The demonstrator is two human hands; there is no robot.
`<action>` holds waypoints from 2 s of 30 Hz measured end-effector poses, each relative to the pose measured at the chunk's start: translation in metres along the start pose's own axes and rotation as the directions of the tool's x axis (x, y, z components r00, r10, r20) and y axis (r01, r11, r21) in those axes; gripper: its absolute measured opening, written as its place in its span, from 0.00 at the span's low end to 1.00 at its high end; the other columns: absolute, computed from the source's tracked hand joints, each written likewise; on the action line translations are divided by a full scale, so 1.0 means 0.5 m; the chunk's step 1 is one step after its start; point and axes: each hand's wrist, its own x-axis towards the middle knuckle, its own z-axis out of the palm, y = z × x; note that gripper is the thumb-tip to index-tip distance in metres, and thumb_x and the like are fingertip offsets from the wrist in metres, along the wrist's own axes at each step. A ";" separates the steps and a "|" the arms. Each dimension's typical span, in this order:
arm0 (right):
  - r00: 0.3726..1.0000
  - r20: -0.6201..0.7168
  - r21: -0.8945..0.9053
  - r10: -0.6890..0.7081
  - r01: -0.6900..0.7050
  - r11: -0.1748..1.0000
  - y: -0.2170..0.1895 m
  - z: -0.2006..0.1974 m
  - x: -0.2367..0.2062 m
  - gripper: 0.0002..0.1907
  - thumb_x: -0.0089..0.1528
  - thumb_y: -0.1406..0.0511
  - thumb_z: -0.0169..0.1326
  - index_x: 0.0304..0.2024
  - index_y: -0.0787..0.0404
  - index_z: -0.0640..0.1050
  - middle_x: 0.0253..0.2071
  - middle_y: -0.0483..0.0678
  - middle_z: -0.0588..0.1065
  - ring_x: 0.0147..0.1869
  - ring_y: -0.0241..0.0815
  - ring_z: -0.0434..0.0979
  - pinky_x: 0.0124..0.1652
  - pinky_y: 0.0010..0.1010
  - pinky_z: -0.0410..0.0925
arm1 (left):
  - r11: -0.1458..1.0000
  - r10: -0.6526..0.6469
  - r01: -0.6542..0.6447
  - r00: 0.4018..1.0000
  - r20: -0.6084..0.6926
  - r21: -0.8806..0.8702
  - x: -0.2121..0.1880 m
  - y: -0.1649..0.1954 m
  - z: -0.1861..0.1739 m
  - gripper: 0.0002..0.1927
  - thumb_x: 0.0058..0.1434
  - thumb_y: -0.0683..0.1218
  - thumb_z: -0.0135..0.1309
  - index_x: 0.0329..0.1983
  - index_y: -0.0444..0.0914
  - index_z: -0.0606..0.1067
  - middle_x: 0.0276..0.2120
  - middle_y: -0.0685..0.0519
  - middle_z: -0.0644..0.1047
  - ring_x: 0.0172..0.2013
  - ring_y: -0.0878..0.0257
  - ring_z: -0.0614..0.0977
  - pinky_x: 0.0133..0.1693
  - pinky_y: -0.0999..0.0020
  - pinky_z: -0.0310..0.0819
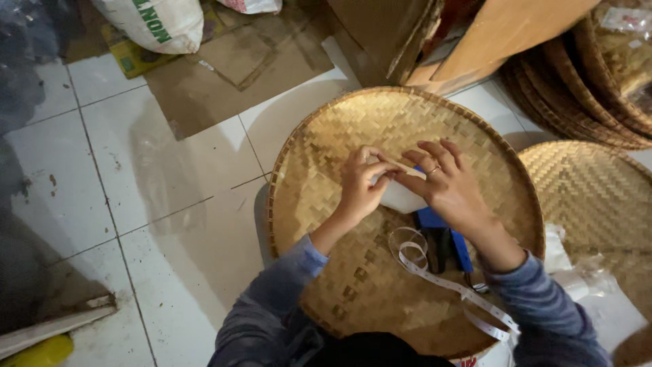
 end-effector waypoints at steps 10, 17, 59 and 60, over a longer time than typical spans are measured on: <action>0.977 0.200 -0.187 -0.071 0.109 0.976 -0.021 0.020 0.014 0.19 0.55 0.64 0.55 0.49 0.57 0.79 0.52 0.49 0.73 0.64 0.48 0.69 0.64 0.44 0.62 | 0.998 0.007 -0.009 1.000 0.023 0.066 -0.005 -0.004 0.005 0.12 0.51 0.40 0.63 0.40 0.44 0.83 0.47 0.54 0.75 0.52 0.53 0.74 0.53 0.54 0.65; 0.932 0.329 -0.225 -0.154 0.235 0.946 0.000 0.053 -0.014 0.21 0.55 0.64 0.54 0.50 0.63 0.78 0.51 0.50 0.74 0.60 0.48 0.70 0.56 0.40 0.65 | 0.992 0.076 -0.082 0.995 0.068 0.095 -0.006 0.001 0.006 0.11 0.53 0.40 0.63 0.40 0.42 0.82 0.52 0.55 0.76 0.54 0.52 0.74 0.55 0.54 0.66; 0.918 0.342 0.569 -0.199 -0.034 0.821 0.080 0.055 0.009 0.24 0.47 0.78 0.53 0.47 0.63 0.78 0.49 0.54 0.71 0.60 0.56 0.70 0.57 0.42 0.66 | 0.971 0.165 -0.191 0.971 0.173 0.145 0.010 -0.021 -0.006 0.11 0.55 0.43 0.62 0.43 0.45 0.82 0.54 0.56 0.74 0.57 0.54 0.74 0.55 0.52 0.62; 0.919 0.339 0.593 -0.202 -0.042 0.804 0.084 0.051 0.007 0.23 0.48 0.78 0.53 0.46 0.63 0.78 0.48 0.54 0.71 0.60 0.57 0.70 0.57 0.43 0.65 | 0.970 0.167 -0.194 0.970 0.175 0.147 0.009 -0.025 -0.002 0.11 0.55 0.43 0.62 0.42 0.45 0.82 0.54 0.56 0.74 0.56 0.54 0.74 0.54 0.52 0.62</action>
